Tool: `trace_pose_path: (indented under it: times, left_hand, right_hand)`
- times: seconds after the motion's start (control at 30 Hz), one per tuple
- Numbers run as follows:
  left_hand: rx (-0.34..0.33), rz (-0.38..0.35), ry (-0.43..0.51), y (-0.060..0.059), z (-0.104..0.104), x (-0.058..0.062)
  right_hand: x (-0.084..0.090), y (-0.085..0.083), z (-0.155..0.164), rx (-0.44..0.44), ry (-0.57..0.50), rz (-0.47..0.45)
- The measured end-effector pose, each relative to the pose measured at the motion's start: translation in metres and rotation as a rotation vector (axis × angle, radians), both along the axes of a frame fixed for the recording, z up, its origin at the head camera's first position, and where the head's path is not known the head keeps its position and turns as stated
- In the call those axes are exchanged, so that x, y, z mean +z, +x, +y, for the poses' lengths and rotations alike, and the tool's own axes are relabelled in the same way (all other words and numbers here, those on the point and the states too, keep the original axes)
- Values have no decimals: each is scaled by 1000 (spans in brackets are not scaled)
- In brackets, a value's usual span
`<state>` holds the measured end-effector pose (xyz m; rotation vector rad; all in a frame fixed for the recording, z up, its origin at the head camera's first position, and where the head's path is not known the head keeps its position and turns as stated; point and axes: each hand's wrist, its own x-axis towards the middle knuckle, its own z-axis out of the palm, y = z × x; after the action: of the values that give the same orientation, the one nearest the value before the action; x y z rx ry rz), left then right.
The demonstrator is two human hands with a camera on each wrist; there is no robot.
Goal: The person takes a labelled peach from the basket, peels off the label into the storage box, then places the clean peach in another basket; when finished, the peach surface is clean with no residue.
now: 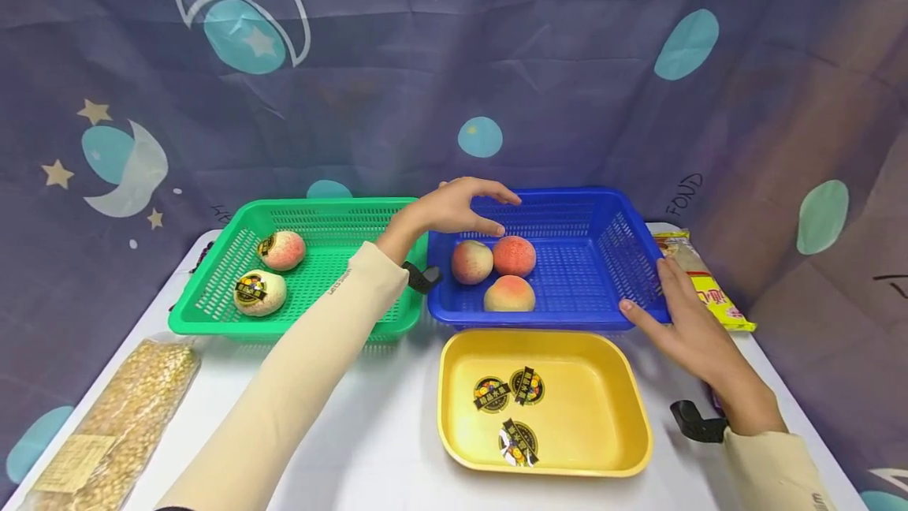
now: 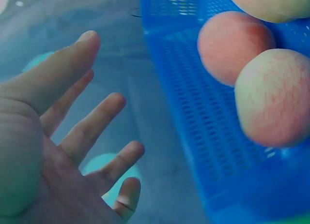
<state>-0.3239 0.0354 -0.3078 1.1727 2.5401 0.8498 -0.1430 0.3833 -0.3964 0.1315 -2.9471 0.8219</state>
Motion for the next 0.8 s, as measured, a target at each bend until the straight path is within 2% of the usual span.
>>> trace_pose_path:
  times: [0.17,0.33,0.57,0.8]
  left_hand:
    - [-16,50,63,24,-39,9]
    - [37,72,154,51,-86,6]
    - [226,122,273,80,-161,-10]
    - [464,193,288,102,-226,-32]
  right_hand:
    - [-1,-2,-1,3,3,1]
    - [-2,-3,-1,7,-15,7]
    - [0,-4,1,0,-33,10]
    - [5,-7,2,-13,21,39]
